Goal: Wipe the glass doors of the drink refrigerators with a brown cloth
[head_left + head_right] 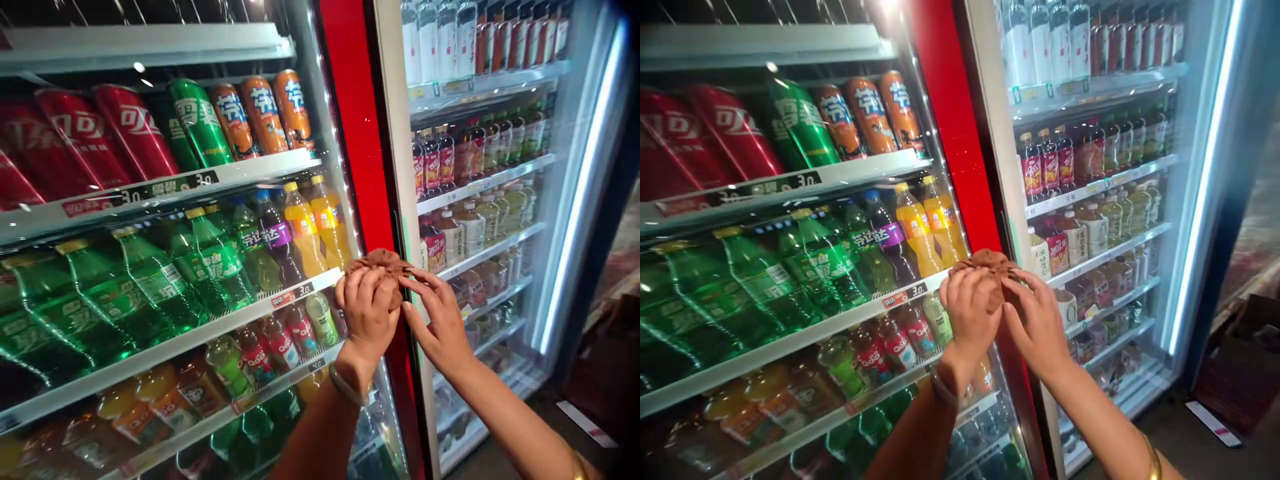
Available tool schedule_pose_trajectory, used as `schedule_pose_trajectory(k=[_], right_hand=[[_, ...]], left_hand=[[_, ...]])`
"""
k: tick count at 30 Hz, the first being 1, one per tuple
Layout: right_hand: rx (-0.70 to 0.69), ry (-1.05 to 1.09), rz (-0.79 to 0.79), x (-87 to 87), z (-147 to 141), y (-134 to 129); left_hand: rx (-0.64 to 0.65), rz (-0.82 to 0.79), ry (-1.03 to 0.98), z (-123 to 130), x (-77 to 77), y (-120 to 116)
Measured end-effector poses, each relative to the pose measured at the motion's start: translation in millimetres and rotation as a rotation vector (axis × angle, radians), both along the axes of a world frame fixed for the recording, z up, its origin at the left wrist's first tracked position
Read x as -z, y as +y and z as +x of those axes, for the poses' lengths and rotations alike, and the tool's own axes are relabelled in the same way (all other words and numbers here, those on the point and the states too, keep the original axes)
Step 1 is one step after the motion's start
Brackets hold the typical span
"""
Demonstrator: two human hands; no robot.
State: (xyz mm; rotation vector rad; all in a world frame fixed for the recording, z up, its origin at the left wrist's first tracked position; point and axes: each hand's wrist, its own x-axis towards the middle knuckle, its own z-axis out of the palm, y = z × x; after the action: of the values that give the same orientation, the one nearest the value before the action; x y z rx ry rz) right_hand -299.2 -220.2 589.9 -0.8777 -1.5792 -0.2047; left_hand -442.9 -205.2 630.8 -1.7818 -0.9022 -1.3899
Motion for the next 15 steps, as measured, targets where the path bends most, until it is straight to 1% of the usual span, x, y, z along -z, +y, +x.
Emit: schedule_pose_trajectory(k=[1, 2, 3, 4, 5, 7, 8, 9, 10, 11, 12, 15], right_hand=[[-0.008, -0.030, 0.030, -4.5, 8, 6], [-0.026, -0.055, 0.049, -5.6, 15, 12], [-0.048, -0.075, 0.055, -2.7, 21, 18], [-0.073, -0.088, 0.051, 3.8, 26, 22], [-0.097, -0.095, 0.041, 13.1, 32, 27], [-0.140, -0.100, 0.023, 34.4, 42, 36], [-0.158, -0.102, 0.017, 43.3, 47, 40], [-0.175, -0.099, 0.017, 49.4, 51, 43], [-0.188, -0.090, 0.018, 52.0, 54, 47], [-0.199, -0.076, 0.021, 51.1, 56, 50], [-0.211, -0.062, 0.024, 47.4, 58, 53], [-0.238, -0.050, 0.018, 31.3, 59, 62]], left_hand=[[-0.033, 0.018, -0.013, 10, -11.9, 3], [-0.069, 0.021, -0.012, 19, -18.8, 5], [-0.102, 0.008, 0.006, 25, -19.8, 5], [-0.126, -0.022, 0.038, 29, -14.7, 4], [-0.140, -0.054, 0.071, 32, -4.4, 2], [-0.135, -0.102, 0.125, 36, 22.8, 1], [-0.139, -0.094, 0.126, 37, 34.6, 2], [-0.143, -0.083, 0.133, 38, 42.0, 3], [-0.146, -0.051, 0.133, 39, 43.7, 6], [-0.150, -0.013, 0.133, 41, 39.4, 9], [-0.158, 0.015, 0.135, 43, 30.1, 13], [-0.164, 0.040, 0.118, 53, -7.3, 23]])
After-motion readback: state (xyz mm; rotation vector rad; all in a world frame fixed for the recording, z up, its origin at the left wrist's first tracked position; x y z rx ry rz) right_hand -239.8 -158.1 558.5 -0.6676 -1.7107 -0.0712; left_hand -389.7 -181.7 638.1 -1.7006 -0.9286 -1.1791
